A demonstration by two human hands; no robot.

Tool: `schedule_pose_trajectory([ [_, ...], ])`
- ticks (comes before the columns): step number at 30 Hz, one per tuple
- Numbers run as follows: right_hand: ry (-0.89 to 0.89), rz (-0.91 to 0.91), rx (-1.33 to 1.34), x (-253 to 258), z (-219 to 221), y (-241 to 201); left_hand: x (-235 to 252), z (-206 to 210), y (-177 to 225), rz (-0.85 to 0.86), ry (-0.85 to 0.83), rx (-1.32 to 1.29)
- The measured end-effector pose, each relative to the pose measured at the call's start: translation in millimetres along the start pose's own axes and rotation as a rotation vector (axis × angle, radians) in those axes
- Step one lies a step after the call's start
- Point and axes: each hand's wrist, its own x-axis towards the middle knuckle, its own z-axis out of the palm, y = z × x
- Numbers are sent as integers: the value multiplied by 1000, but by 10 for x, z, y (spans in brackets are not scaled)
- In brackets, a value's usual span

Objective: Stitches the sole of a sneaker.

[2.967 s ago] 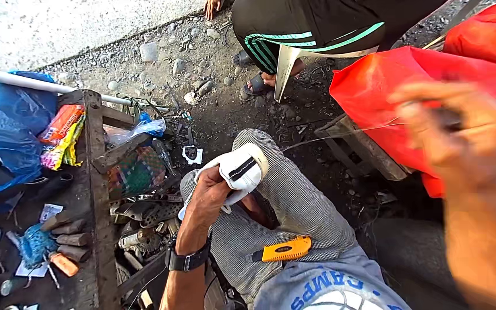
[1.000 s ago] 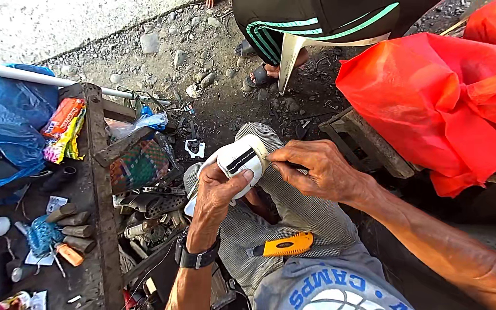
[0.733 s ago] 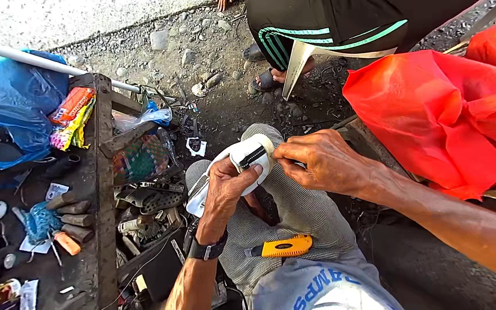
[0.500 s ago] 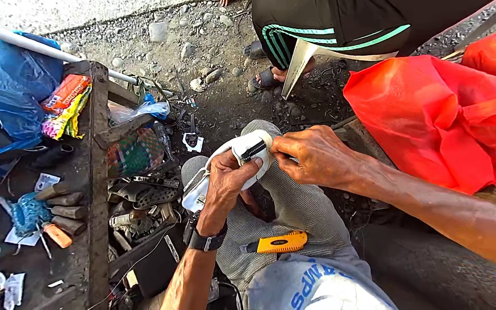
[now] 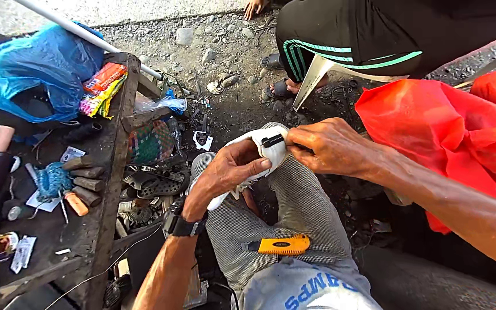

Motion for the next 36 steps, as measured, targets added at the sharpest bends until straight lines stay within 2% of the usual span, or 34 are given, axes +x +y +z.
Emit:
schedule_pose_trajectory([
  [2, 22, -19, -31, -24, -7, 56, -109, -114, -2, -46, 15, 93],
  [4, 39, -23, -58, -22, -1, 72, -210, -118, 24, -19, 111, 167],
  [7, 27, -18, -120, -36, 9, 15, -339, -60, 40, 189, 307, 253],
  [9, 16, -7, -135, -52, 5, -33, -374, -14, 79, 340, 311, 26],
  [11, 62, -18, -164, -11, 7, -40, -336, 62, 100, 470, 152, -397],
  [13, 111, -46, -186, 22, 20, -23, -269, 101, 35, 504, -57, -732],
  [14, 129, -59, -194, 27, 32, -16, -235, 83, -14, 477, -72, -772],
  [15, 139, -66, -190, 28, 42, -14, -211, 55, -49, 424, -5, -693],
  [17, 141, -65, -174, 29, 49, -14, -142, 56, -79, 311, 181, -305],
  [19, 138, -62, -168, 31, 60, -14, -48, 160, -87, 239, 248, 35],
  [20, 130, -61, -161, 34, 64, -19, -1, 217, -97, 228, 260, 104],
  [24, 101, -53, -133, 51, 68, -65, 128, 349, -127, 233, 329, 33],
  [32, -94, 76, 39, 87, -63, -153, 142, 308, -177, 266, 281, 16],
  [34, -77, 89, 43, 62, -52, -149, 149, 308, -143, 274, 273, 48],
  [36, 19, 65, 0, 38, 30, -142, 124, 286, -122, 270, 251, 68],
])
